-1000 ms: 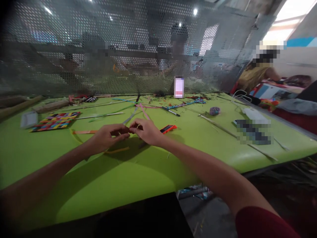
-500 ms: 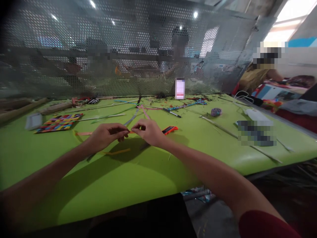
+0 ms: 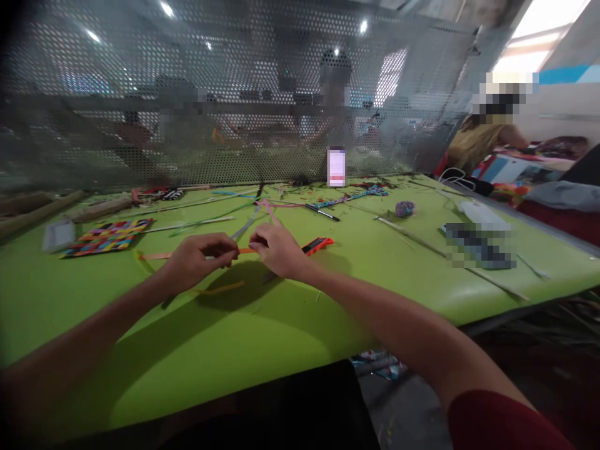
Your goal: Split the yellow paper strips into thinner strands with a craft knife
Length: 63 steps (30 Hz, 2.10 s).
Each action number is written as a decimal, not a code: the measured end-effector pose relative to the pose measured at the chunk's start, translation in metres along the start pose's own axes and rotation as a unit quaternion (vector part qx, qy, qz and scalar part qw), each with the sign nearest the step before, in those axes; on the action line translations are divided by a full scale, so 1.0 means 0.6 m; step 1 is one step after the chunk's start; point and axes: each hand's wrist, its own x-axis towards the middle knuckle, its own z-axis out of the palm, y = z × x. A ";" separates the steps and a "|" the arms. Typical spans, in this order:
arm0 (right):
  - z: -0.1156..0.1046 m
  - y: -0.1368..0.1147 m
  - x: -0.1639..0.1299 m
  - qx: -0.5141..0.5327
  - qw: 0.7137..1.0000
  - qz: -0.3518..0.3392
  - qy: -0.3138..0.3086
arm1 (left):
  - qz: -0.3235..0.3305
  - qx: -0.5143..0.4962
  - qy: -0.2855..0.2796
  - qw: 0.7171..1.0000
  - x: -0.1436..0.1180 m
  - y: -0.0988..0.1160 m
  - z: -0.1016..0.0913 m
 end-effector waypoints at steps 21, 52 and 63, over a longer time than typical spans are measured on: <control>0.008 0.007 -0.001 0.410 0.896 0.125 -0.117 | -0.005 -0.009 0.010 1.000 0.001 -0.003 0.003; 0.008 -0.016 0.000 0.343 0.922 0.117 -0.135 | 0.131 0.292 -0.045 0.946 -0.008 -0.014 0.024; 0.006 0.000 -0.003 0.271 0.952 0.089 -0.106 | 0.077 0.264 -0.074 0.959 0.012 -0.033 0.007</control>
